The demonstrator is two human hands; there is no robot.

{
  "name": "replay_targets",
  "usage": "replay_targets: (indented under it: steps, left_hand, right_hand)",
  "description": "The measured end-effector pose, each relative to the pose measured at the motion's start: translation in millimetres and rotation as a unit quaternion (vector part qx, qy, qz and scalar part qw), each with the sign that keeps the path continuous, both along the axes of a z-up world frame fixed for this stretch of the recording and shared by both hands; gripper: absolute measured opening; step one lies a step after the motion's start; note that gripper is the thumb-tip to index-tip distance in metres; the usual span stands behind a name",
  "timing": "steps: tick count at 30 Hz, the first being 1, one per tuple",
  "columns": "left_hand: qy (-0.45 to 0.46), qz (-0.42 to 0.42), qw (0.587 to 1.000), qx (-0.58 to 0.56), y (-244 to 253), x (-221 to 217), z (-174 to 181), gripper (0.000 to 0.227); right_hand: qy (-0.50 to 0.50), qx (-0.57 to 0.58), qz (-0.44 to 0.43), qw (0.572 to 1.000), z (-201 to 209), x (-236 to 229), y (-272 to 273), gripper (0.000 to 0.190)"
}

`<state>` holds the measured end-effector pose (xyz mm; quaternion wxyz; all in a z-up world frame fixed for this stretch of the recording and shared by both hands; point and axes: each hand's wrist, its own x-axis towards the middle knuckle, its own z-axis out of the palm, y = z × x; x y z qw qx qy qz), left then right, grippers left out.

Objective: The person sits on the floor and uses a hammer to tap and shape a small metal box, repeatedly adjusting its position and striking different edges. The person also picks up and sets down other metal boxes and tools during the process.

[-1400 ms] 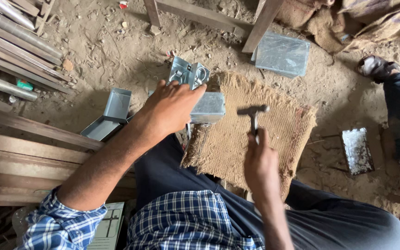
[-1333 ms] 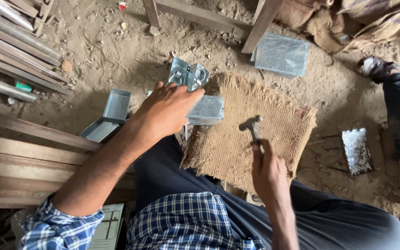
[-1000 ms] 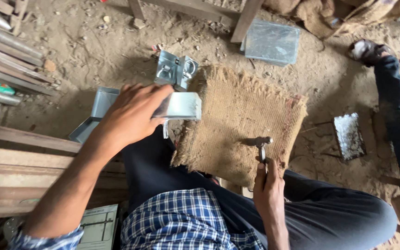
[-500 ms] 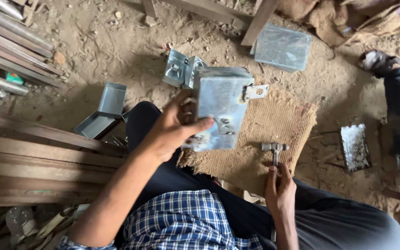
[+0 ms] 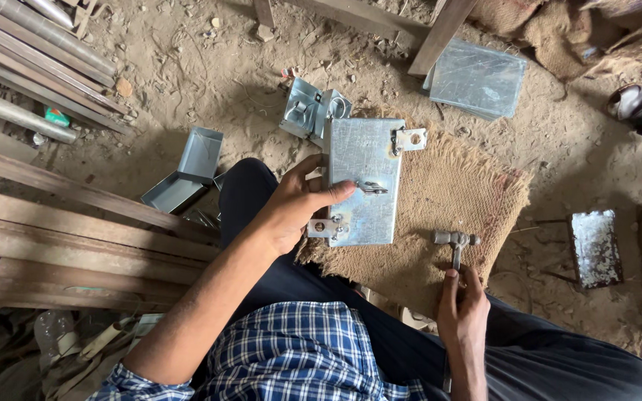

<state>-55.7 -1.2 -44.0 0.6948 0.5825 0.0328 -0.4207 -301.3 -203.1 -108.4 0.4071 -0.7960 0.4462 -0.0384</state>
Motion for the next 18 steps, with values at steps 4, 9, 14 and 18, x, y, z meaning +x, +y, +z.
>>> replay_targets:
  steps: [4, 9, 14, 18]
  left_hand:
    - [-0.01, 0.004, 1.0, -0.008, -2.7, -2.2, -4.0, 0.063]
    - [-0.013, 0.021, 0.999, -0.03, -7.2, -4.1, -6.4, 0.059]
    - [-0.064, 0.036, 0.997, -0.034, -9.1, -3.8, -0.3, 0.062]
    - [-0.148, 0.027, 0.988, -0.039, -1.6, -3.0, -4.2, 0.06]
  right_hand:
    - [-0.005, -0.009, 0.007, 1.0, -0.2, -0.5, -0.6, 0.037]
    - [-0.012, -0.015, 0.01, 1.0, -2.8, -1.3, -2.1, 0.037]
    - [-0.01, 0.002, 0.004, 1.0, -3.6, -2.1, -2.2, 0.037]
    - [0.006, 0.025, -0.002, 1.0, -5.7, -4.2, -3.4, 0.038]
